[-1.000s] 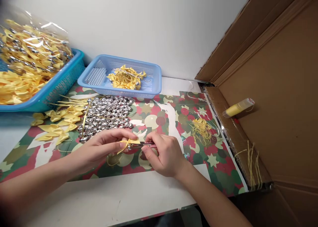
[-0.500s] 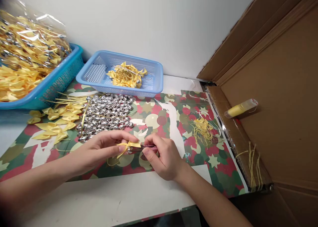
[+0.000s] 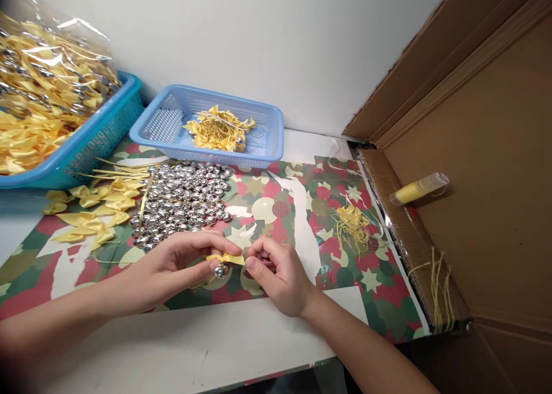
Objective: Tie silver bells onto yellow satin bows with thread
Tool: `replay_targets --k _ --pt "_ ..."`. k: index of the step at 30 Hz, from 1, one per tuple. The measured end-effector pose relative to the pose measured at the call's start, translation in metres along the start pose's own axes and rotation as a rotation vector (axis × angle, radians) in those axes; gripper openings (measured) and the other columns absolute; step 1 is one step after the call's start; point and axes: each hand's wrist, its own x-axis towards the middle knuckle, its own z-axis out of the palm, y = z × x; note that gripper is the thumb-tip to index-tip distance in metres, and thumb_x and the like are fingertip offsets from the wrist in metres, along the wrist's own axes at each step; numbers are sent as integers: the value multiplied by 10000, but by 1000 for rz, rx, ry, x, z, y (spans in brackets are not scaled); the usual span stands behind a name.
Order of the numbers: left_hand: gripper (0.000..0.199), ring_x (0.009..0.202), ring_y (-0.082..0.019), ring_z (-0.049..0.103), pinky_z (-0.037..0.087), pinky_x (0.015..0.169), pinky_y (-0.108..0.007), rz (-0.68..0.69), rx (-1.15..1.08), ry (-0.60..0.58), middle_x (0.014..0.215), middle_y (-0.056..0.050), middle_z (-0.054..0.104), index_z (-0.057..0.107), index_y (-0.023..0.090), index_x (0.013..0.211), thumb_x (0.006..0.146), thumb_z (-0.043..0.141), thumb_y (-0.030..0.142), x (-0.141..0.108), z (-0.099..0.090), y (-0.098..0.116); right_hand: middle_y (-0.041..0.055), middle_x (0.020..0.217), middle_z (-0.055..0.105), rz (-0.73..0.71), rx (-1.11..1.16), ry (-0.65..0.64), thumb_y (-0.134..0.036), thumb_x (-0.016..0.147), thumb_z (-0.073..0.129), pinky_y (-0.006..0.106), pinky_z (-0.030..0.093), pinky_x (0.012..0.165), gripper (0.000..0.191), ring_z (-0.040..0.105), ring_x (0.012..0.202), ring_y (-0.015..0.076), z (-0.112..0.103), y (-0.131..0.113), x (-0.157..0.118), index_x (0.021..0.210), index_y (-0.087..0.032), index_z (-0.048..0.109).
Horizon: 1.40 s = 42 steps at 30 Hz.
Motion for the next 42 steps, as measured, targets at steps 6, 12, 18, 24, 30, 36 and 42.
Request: replay_targets --k 6,12,18,24,30,36,42 --pt "227 825 -191 593 502 690 -265 25 66 53 900 -61 687 734 216 992 818 605 283 0 0 -4 -47 589 450 37 -70 35 -395 890 513 200 275 454 234 334 488 71 -4 1 0 781 -191 482" --pt "284 624 -133 531 386 458 -193 -67 -37 130 800 -40 638 700 220 1067 817 617 327 1 2 -4 -52 608 376 -44 -251 155 -484 832 553 226 289 494 288 331 533 95 -28 2 4 914 -208 542" --pt "290 540 -102 479 353 449 -199 -117 -130 128 704 -7 594 686 210 1047 812 629 370 4 9 -6 -89 531 296 59 -64 177 -432 651 772 210 235 430 367 255 476 68 4 3 12 882 -205 600" --pt "288 621 -126 545 389 487 -210 -101 -148 126 779 -29 637 686 203 1036 815 624 377 4 10 -4 -11 587 540 60 58 162 -400 779 652 231 406 469 229 474 509 101 12 3 15 802 -172 654" --pt "232 788 -183 621 475 605 -239 22 157 233 904 -55 688 705 210 1008 838 598 325 2 9 -6 -29 546 545 -15 -8 172 -291 752 657 206 371 423 124 433 430 71 2 2 12 759 -169 638" --pt "245 868 -188 634 497 667 -250 153 425 238 935 -52 700 709 226 1006 882 499 255 2 7 -5 -47 517 502 -44 -107 124 -170 718 614 195 328 432 22 377 439 58 3 6 10 737 -163 621" --pt "248 785 -169 638 506 636 -251 115 462 208 916 -39 701 713 232 993 886 495 284 4 2 0 1 657 651 -147 -364 98 -224 725 632 225 398 536 140 544 550 114 -3 6 9 858 -186 655"
